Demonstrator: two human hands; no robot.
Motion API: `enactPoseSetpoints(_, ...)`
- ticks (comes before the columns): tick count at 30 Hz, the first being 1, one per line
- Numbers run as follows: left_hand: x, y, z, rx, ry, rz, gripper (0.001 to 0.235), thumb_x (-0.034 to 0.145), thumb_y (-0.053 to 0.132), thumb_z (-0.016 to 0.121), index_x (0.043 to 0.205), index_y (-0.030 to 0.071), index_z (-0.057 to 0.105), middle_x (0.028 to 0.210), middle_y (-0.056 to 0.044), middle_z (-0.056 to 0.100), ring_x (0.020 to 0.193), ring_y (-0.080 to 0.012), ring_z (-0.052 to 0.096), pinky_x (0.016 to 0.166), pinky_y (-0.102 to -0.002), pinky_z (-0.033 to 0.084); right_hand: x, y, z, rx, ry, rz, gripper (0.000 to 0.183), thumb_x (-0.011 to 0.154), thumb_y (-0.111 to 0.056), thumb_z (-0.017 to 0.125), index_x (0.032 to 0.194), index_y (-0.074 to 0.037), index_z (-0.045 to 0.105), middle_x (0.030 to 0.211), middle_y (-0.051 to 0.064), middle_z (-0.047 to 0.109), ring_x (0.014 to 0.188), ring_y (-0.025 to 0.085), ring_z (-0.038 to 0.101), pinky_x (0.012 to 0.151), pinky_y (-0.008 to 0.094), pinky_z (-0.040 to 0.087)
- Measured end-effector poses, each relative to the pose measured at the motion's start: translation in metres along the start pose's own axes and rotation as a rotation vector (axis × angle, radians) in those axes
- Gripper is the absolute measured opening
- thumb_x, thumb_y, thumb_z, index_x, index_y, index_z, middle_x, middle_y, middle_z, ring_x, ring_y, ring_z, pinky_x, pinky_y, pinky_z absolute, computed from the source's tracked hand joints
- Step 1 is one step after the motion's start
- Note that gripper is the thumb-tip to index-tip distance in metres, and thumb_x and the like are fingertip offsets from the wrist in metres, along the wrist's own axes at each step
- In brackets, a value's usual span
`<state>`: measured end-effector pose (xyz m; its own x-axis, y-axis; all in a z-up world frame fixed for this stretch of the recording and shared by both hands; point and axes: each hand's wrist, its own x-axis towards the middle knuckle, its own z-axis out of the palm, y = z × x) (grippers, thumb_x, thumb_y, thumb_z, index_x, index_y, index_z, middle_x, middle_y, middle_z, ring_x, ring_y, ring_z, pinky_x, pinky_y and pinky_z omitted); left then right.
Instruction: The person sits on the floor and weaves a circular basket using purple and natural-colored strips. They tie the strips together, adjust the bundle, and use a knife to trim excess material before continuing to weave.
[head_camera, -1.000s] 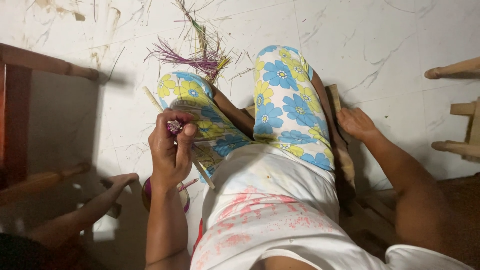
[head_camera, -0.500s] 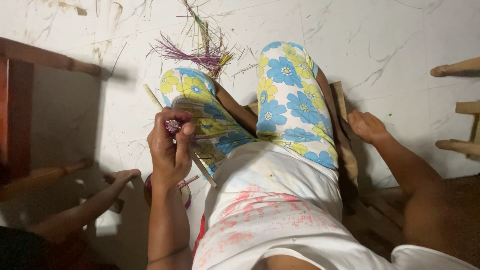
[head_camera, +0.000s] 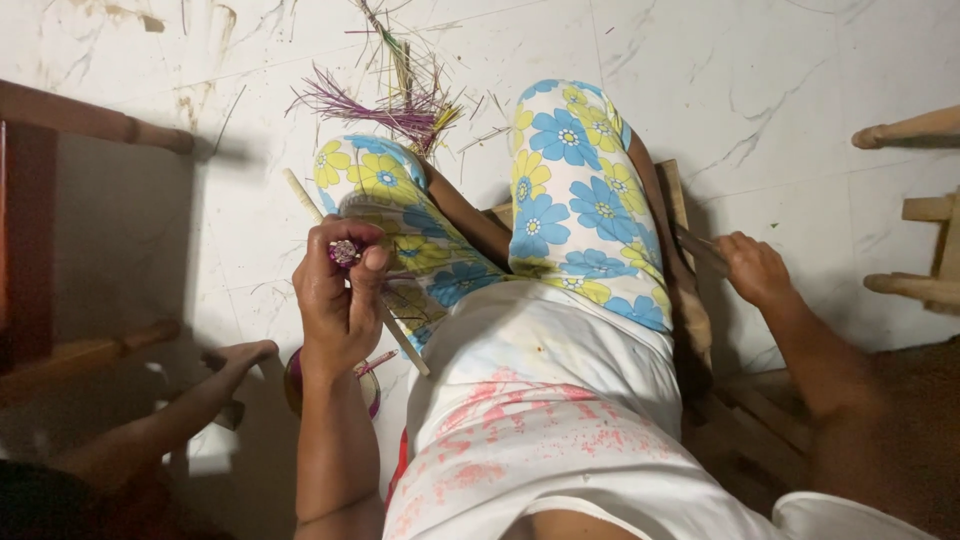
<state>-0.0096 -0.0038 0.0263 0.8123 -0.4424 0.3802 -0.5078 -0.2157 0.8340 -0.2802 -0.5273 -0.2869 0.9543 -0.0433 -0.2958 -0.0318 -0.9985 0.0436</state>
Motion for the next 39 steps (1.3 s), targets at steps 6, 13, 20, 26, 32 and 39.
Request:
enactPoseSetpoints(6,0.0,-0.002,0.003,-0.012,0.006,0.001,0.03,0.108,0.025,0.049,0.109,-0.004,0.055,0.079,-0.012,0.054,0.064,-0.0206,0.049,0.061,-0.036,0.043,-0.027,0.015,0.041,0.069,-0.012,0.144,0.022,0.104,-0.018,0.05,0.124,-0.021,0.06,0.098,0.003,0.06,0.081,0.03,0.069,0.076,0.041,0.058)
enactPoseSetpoints(13,0.0,0.0,0.003,-0.027,-0.003,-0.003,0.029,0.109,0.024,0.048,0.11,-0.004,0.055,0.08,-0.012,0.054,0.065,-0.0202,0.049,0.061,-0.035,0.044,-0.022,-0.011,0.016,0.29,-0.024,0.248,0.018,0.109,-0.026,0.053,0.117,-0.016,0.065,0.099,0.008,0.064,0.089,0.035,0.073,0.076,0.045,0.061)
enactPoseSetpoints(20,-0.002,0.012,0.002,0.004,-0.008,-0.081,0.028,0.111,0.027,0.046,0.109,0.0,0.053,0.09,-0.011,0.056,0.075,-0.0187,0.053,0.069,-0.032,0.043,-0.039,0.005,0.029,0.514,-0.113,0.435,0.023,0.108,-0.019,0.049,0.117,-0.009,0.068,0.12,0.01,0.068,0.101,0.032,0.066,0.077,0.049,0.052)
enactPoseSetpoints(26,-0.001,0.012,-0.001,0.023,0.0,-0.079,0.028,0.111,0.027,0.045,0.108,0.001,0.054,0.089,-0.01,0.056,0.077,-0.019,0.052,0.072,-0.033,0.043,-0.035,0.0,0.009,0.653,0.202,0.407,0.022,0.11,-0.009,0.05,0.113,-0.002,0.07,0.105,0.012,0.076,0.094,0.027,0.071,0.087,0.04,0.054)
enactPoseSetpoints(32,-0.006,0.02,-0.02,0.056,0.135,-0.062,0.027,0.111,0.025,0.046,0.108,0.0,0.052,0.09,-0.012,0.054,0.074,-0.0183,0.046,0.07,-0.033,0.038,0.039,-0.093,-0.106,1.001,0.582,0.235,0.009,0.111,0.001,0.065,0.117,0.006,0.069,0.108,0.016,0.066,0.085,0.022,0.066,0.079,0.031,0.052)
enactPoseSetpoints(39,-0.013,0.019,-0.044,0.095,0.221,0.009,0.024,0.11,0.021,0.049,0.108,-0.002,0.055,0.081,-0.009,0.052,0.066,-0.0165,0.042,0.061,-0.031,0.037,0.064,-0.152,-0.164,0.641,0.408,-0.125,0.021,0.107,-0.011,0.064,0.124,-0.005,0.075,0.097,0.012,0.067,0.091,0.031,0.067,0.081,0.041,0.054)
